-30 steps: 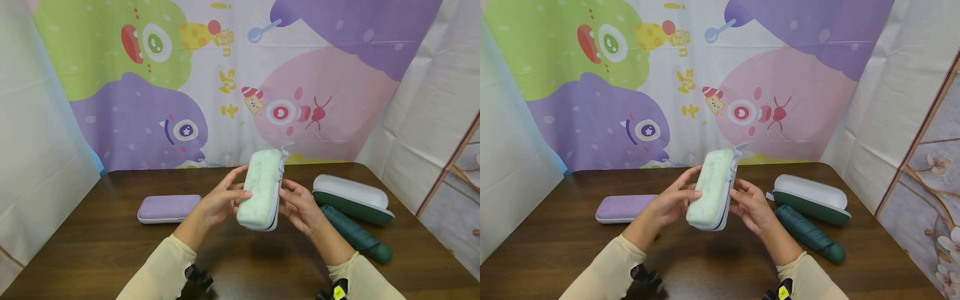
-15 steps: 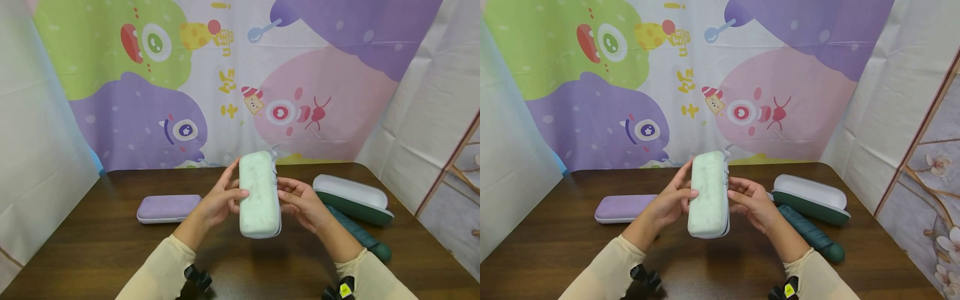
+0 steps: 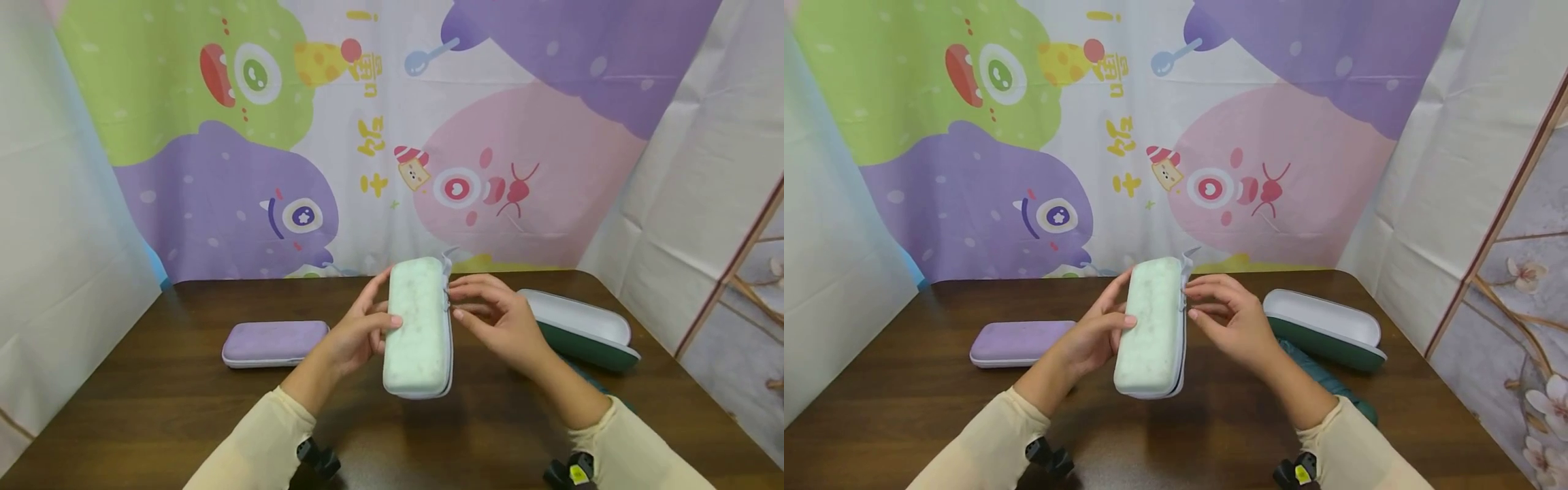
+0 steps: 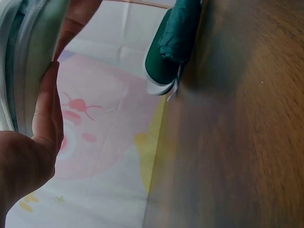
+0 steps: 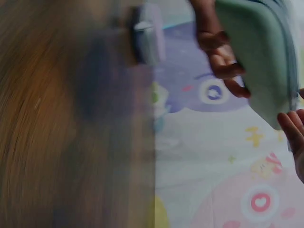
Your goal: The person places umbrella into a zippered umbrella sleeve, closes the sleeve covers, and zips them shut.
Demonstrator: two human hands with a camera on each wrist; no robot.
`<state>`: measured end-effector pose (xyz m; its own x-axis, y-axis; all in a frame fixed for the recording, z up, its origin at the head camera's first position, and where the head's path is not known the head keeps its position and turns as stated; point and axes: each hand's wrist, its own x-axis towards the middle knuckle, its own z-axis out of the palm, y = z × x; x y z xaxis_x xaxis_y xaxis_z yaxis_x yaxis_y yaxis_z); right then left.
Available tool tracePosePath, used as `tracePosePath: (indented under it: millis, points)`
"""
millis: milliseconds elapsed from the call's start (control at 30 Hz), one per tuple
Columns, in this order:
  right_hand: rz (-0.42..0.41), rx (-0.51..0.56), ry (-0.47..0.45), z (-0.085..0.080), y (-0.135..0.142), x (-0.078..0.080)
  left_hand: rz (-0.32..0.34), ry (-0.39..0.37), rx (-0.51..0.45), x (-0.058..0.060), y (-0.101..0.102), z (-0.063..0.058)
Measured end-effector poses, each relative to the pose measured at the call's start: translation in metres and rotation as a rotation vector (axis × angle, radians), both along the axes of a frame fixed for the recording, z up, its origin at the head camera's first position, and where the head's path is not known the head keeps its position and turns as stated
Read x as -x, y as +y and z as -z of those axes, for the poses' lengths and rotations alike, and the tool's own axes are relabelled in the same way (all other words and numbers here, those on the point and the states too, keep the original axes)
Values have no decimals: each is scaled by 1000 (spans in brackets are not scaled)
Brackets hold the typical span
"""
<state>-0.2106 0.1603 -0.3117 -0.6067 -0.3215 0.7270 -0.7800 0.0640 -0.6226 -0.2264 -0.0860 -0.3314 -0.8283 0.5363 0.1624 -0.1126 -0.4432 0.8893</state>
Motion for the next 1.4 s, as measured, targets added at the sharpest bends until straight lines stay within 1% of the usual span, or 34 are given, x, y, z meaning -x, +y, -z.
tracePosePath:
  millis: [67,133,233,367,467,600,700,900,1033,1100,1167,1233,1333,1400]
  points:
    - [4,-76,117,-2,-1,1,1,2,2,0,0,1]
    - [35,-153,224,-4,-2,2,1,5,5,1,-1,3]
    - [76,-258,354,-8,-3,3,4,3,9,2,-2,5]
    - [95,-362,461,-14,-4,5,4,3,6,5,-4,8]
    - [112,-420,535,-18,-5,8,-3,4,-3,6,-5,9]
    - [120,-469,635,-22,-7,10,-3,0,-10,8,-6,11]
    - [127,-496,685,-23,-8,12,4,2,-12,9,-6,12]
    - [161,-518,713,-23,-10,12,15,23,-28,11,-6,13]
    - [198,-501,718,-23,-9,13,14,42,-34,11,-7,13]
    - [212,-488,704,-22,-8,14,6,47,-38,11,-8,13]
    - [226,-472,670,-21,-8,15,-2,49,-42,11,-8,13]
    - [252,-468,609,-19,-9,14,-8,49,-43,12,-8,14]
    - [298,-485,513,-18,-11,13,-17,51,-38,12,-8,15]
    - [330,-506,467,-17,-11,12,-23,54,-32,12,-7,16]
